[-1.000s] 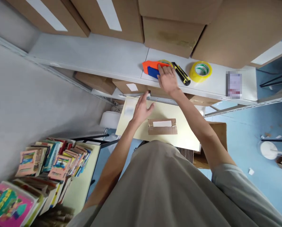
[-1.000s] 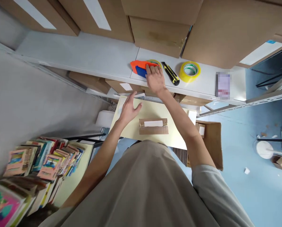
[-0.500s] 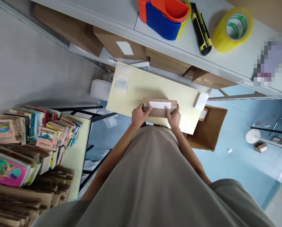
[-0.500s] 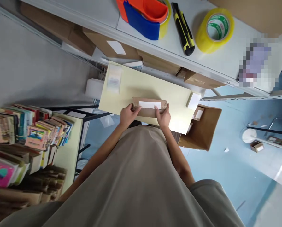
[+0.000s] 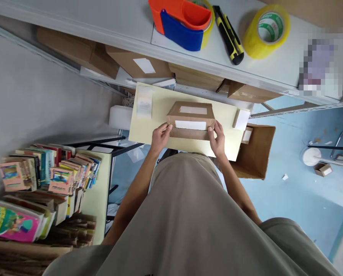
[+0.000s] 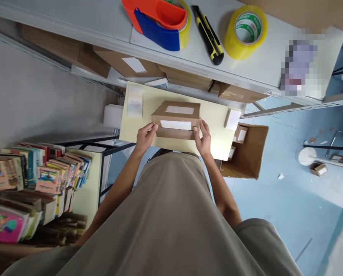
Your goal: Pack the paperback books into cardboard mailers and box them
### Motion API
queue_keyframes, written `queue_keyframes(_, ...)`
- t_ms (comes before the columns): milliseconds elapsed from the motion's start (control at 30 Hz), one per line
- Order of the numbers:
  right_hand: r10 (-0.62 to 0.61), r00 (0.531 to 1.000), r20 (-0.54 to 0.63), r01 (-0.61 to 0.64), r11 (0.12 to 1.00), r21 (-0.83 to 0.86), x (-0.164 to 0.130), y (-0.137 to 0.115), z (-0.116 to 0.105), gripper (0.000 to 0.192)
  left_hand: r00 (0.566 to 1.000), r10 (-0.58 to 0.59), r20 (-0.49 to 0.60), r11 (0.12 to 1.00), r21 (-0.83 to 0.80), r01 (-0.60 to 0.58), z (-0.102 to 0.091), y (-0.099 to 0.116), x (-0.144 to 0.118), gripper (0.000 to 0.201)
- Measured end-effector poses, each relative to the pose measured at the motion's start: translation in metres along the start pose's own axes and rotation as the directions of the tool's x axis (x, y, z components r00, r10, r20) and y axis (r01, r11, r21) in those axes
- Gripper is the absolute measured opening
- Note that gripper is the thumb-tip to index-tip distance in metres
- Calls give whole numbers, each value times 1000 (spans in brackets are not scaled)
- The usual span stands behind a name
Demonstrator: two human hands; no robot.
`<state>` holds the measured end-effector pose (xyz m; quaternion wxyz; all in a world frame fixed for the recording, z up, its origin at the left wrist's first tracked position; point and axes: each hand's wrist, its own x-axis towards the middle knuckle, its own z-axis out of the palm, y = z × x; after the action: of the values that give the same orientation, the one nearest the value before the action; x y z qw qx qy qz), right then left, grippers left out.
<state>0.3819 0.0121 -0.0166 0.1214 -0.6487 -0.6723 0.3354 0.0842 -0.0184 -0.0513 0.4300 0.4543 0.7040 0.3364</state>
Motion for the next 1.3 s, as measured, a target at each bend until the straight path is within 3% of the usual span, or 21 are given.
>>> queue_keyframes(100,61,996,-59,-57,997,59,0,17,18,60,999,27,-31,999,-18,-28,3,-25,5,33)
queue_keyframes(267,130,974,187,-163,972,171,-3,55,59,56,981,-190,42,974,131,183,20,-76,11,28)
queue_keyframes(367,221,965,138,-244,953,179,7,66,62,49,978,-208,17,968,146,203,22,-90,23,36)
queue_keyframes(467,309,950,46,-309,912,269,30,64,56,48,982,-181,-45,977,104,185,20,-86,46,52)
queue_keyframes(633,325,932,159,-360,788,500,56,38,52,55,997,-79,15,996,33,78,19,-58,81,55)
queue_keyframes(767,288,954,80,-291,832,472,37,17,41,75,996,8,-86,1000,16,-7,5,-39,72,87)
queue_keyframes(867,281,959,32,-266,856,444,14,10,32,90,996,21,-90,997,-73,-28,-10,-32,49,95)
queue_keyframes(967,274,959,73,-276,839,469,-1,13,31,96,995,-35,-95,993,-112,25,-16,-30,28,93)
queue_keyframes(1100,264,947,182,-319,836,446,-1,23,40,95,977,-211,1,976,55,211,-8,-30,16,81)
queue_keyframes(1200,279,949,144,-312,889,336,10,29,47,90,968,-251,-12,950,189,249,-3,-29,18,56)
queue_keyframes(1300,288,951,114,-309,903,298,22,37,51,83,965,-261,-43,950,166,264,-4,-31,27,41)
